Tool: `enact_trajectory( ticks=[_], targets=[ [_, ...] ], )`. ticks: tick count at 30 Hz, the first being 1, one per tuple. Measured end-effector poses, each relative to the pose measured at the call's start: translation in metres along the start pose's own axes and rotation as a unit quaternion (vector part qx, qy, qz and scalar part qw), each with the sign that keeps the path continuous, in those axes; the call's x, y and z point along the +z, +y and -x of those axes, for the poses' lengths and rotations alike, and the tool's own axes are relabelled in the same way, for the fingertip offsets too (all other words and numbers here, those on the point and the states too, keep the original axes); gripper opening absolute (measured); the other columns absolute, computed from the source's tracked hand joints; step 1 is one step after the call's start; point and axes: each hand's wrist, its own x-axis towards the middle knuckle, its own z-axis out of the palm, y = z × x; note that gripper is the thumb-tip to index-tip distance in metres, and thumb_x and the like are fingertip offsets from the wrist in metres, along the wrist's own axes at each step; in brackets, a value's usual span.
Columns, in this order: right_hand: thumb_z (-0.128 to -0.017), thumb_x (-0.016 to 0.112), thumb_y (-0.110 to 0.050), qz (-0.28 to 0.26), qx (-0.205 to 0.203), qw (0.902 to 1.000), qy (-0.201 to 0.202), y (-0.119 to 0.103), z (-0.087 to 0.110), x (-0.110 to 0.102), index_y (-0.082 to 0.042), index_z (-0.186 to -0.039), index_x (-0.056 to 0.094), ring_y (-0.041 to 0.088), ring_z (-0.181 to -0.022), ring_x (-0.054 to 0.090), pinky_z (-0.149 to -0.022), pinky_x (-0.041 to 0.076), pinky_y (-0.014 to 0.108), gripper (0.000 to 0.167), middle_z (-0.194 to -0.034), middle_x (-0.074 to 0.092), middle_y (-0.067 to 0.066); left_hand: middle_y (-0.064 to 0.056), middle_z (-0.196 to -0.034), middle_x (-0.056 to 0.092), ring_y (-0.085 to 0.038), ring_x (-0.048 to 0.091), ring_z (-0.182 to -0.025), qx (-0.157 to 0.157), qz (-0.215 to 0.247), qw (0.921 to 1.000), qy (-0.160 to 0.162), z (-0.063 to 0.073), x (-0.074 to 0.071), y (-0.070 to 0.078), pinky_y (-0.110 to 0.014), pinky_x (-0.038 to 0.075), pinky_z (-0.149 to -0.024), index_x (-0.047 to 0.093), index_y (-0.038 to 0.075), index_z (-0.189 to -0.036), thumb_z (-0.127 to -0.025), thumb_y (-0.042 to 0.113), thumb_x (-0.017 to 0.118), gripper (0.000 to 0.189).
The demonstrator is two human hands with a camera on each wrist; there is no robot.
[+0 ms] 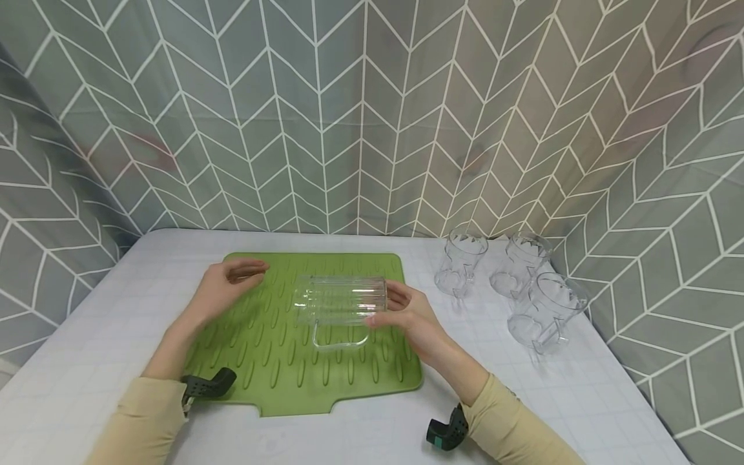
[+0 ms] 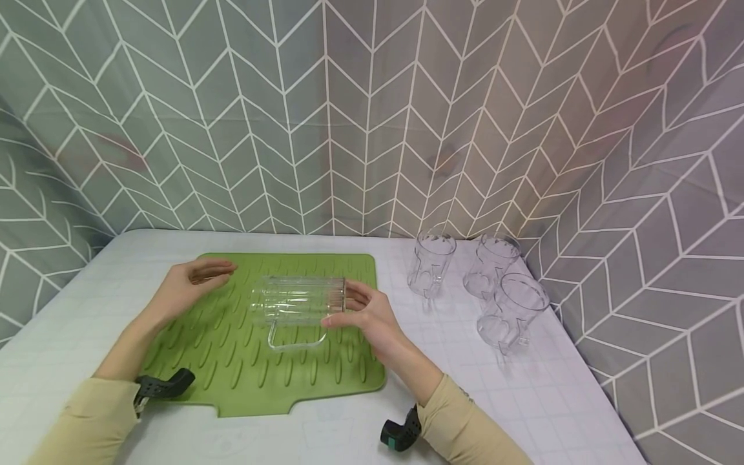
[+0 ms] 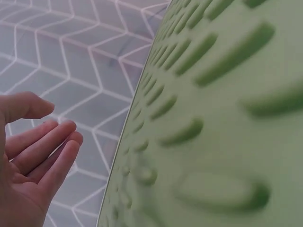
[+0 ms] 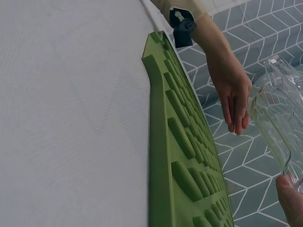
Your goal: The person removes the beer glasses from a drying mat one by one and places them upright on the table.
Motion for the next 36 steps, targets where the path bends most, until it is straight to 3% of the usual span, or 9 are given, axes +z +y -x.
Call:
enact_trajectory(
  ticks=[3,8,15,23,36],
  targets=[
    [-0.071,0.079,-0.003,-0.001,-0.002,1.0000,-0.001,-0.001,0.000,-0.001,-0.002,-0.144,0.046,0.025,-0.119,0.061,-0.108,0.047,0.038,0.080,-0.135,0.059,0.017,-0.022,-0.130,0.065,-0.040,0.063,-0.117,0.008,0.017,0.9995,-0.024,-0.003,0.008,0.005,-0.009,0.051,-0.089,0.060,-0.002,-0.132,-0.099,0.015,0.064,0.037],
    [-0.071,0.079,-0.002,-0.006,-0.001,1.0000,0.001,-0.003,0.000,-0.002,-0.002,-0.145,0.045,0.023,-0.118,0.061,-0.104,0.050,0.034,0.081,-0.135,0.058,0.017,-0.022,-0.128,0.065,-0.039,0.063,-0.117,0.028,0.032,0.9973,-0.059,-0.004,0.020,0.014,-0.016,0.054,-0.093,0.060,-0.003,-0.131,-0.096,0.010,0.066,0.037],
    [-0.073,0.079,-0.002,-0.004,-0.004,1.0000,-0.007,-0.006,0.001,-0.004,-0.003,-0.145,0.045,0.022,-0.118,0.062,-0.106,0.048,0.036,0.080,-0.135,0.058,0.016,-0.023,-0.132,0.063,-0.039,0.061,-0.121,0.023,0.082,0.9898,-0.114,-0.004,0.032,0.027,-0.028,0.055,-0.098,0.056,-0.005,-0.134,-0.093,0.009,0.069,0.045],
    [-0.073,0.079,-0.003,-0.005,-0.004,1.0000,-0.005,-0.008,0.002,-0.006,-0.004,-0.145,0.045,0.022,-0.118,0.062,-0.106,0.047,0.036,0.079,-0.135,0.059,0.015,-0.021,-0.132,0.063,-0.039,0.059,-0.123,0.032,0.079,0.9838,-0.158,0.000,0.042,0.037,-0.044,0.052,-0.104,0.058,-0.002,-0.133,-0.088,0.013,0.075,0.050],
    [-0.074,0.079,-0.005,-0.008,-0.005,0.9999,-0.010,-0.008,0.001,-0.009,-0.004,-0.147,0.043,0.022,-0.120,0.060,-0.111,0.042,0.040,0.081,-0.138,0.056,0.017,-0.017,-0.131,0.064,-0.035,0.061,-0.121,0.009,0.086,0.9771,-0.195,0.003,0.050,0.044,-0.042,0.055,-0.102,0.057,0.005,-0.136,-0.083,0.025,0.082,0.062]
  ],
)
